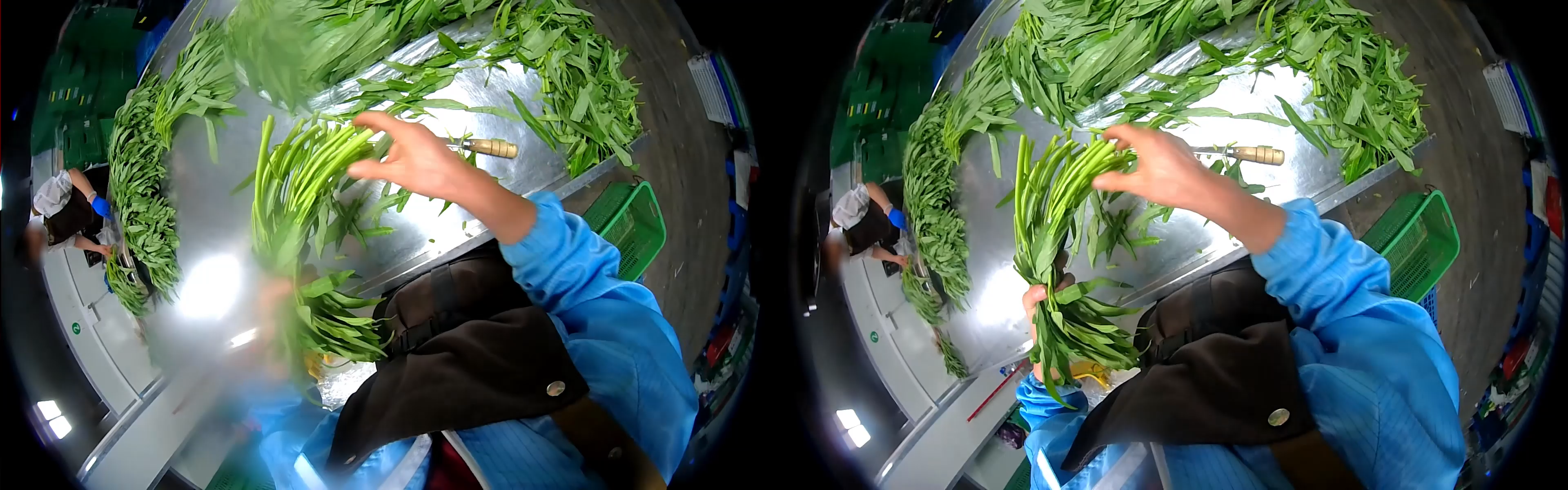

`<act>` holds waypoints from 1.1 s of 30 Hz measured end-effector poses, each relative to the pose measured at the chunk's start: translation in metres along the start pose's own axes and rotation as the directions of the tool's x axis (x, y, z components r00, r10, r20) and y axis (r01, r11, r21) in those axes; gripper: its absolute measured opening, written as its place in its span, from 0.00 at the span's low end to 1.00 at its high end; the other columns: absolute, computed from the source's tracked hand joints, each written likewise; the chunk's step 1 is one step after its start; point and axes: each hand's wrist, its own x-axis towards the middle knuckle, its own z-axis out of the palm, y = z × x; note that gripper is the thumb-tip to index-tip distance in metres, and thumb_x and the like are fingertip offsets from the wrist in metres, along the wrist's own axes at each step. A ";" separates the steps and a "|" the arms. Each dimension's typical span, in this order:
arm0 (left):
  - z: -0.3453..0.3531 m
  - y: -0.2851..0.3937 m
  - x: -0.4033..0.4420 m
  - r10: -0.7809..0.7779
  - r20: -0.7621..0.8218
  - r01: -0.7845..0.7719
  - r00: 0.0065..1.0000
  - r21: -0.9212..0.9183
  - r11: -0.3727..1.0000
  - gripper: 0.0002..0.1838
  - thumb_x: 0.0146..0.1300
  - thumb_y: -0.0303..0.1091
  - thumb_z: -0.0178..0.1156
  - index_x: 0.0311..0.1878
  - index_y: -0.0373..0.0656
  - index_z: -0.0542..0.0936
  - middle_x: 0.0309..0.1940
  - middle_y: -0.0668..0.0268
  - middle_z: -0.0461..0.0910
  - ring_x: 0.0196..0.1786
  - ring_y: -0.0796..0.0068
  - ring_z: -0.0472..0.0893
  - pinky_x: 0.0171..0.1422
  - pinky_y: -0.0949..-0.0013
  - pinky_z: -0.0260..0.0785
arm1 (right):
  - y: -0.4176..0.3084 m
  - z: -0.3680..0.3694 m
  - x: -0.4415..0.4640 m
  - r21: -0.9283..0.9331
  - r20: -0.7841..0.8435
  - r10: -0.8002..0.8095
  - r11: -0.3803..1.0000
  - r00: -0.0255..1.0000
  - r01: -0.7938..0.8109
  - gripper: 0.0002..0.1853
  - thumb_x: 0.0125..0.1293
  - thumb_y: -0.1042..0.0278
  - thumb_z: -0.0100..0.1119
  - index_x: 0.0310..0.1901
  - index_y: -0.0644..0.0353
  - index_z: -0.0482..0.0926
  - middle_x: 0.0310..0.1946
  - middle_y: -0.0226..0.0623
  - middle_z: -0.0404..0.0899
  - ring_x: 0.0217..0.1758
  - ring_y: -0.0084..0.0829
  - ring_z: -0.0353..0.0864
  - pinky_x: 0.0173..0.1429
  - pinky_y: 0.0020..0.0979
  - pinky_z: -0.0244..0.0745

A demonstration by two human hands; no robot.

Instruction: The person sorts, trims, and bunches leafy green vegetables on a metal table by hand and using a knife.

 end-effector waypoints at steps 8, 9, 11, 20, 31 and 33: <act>0.011 -0.004 -0.001 0.000 0.218 0.031 0.976 -0.138 0.990 0.35 0.56 0.37 0.55 0.67 0.36 0.60 0.22 0.71 0.66 0.23 0.78 0.68 0.25 0.72 0.66 | 0.023 -0.010 0.023 0.640 -0.083 0.318 0.743 0.944 -0.194 0.10 0.63 0.66 0.62 0.43 0.62 0.80 0.23 0.27 0.78 0.15 0.11 0.65 0.18 0.15 0.57; 0.009 -0.006 -0.003 0.000 0.237 0.042 0.972 -0.176 0.984 0.36 0.56 0.38 0.55 0.68 0.36 0.59 0.22 0.71 0.66 0.23 0.78 0.69 0.25 0.73 0.66 | 0.028 -0.016 0.027 0.633 -0.227 0.379 0.757 0.897 -0.160 0.09 0.63 0.66 0.62 0.41 0.61 0.80 0.23 0.27 0.77 0.14 0.11 0.63 0.18 0.15 0.56; -0.005 -0.013 -0.004 0.023 0.206 0.014 0.978 -0.178 0.984 0.37 0.57 0.39 0.54 0.70 0.36 0.58 0.22 0.72 0.66 0.23 0.78 0.69 0.25 0.73 0.66 | 0.037 -0.035 0.028 0.486 -0.370 0.290 0.870 0.883 -0.082 0.10 0.63 0.63 0.62 0.40 0.60 0.80 0.21 0.25 0.76 0.13 0.12 0.59 0.17 0.15 0.55; 0.010 -0.016 0.002 0.026 0.027 -0.028 0.999 0.050 0.998 0.34 0.51 0.35 0.58 0.62 0.32 0.66 0.24 0.67 0.70 0.22 0.78 0.68 0.24 0.74 0.65 | -0.012 0.027 -0.006 0.349 0.529 0.199 0.835 0.825 -0.425 0.19 0.67 0.60 0.59 0.55 0.60 0.76 0.24 0.34 0.81 0.13 0.17 0.69 0.16 0.21 0.64; 0.002 -0.014 0.008 0.100 0.092 -0.106 0.991 0.067 0.992 0.36 0.48 0.29 0.64 0.63 0.31 0.65 0.53 0.50 0.75 0.26 0.77 0.73 0.26 0.74 0.70 | 0.086 -0.060 0.014 -0.231 -0.239 0.224 0.932 0.945 -0.279 0.24 0.63 0.58 0.62 0.53 0.70 0.74 0.30 0.45 0.82 0.22 0.26 0.78 0.24 0.26 0.69; 0.002 -0.015 0.009 0.112 0.043 -0.116 0.993 0.105 0.988 0.36 0.46 0.28 0.63 0.62 0.32 0.66 0.50 0.51 0.76 0.26 0.76 0.73 0.27 0.73 0.69 | 0.067 -0.068 0.011 -0.672 -0.172 0.090 0.717 0.981 -0.184 0.23 0.62 0.56 0.63 0.52 0.66 0.76 0.32 0.47 0.82 0.29 0.35 0.81 0.31 0.32 0.73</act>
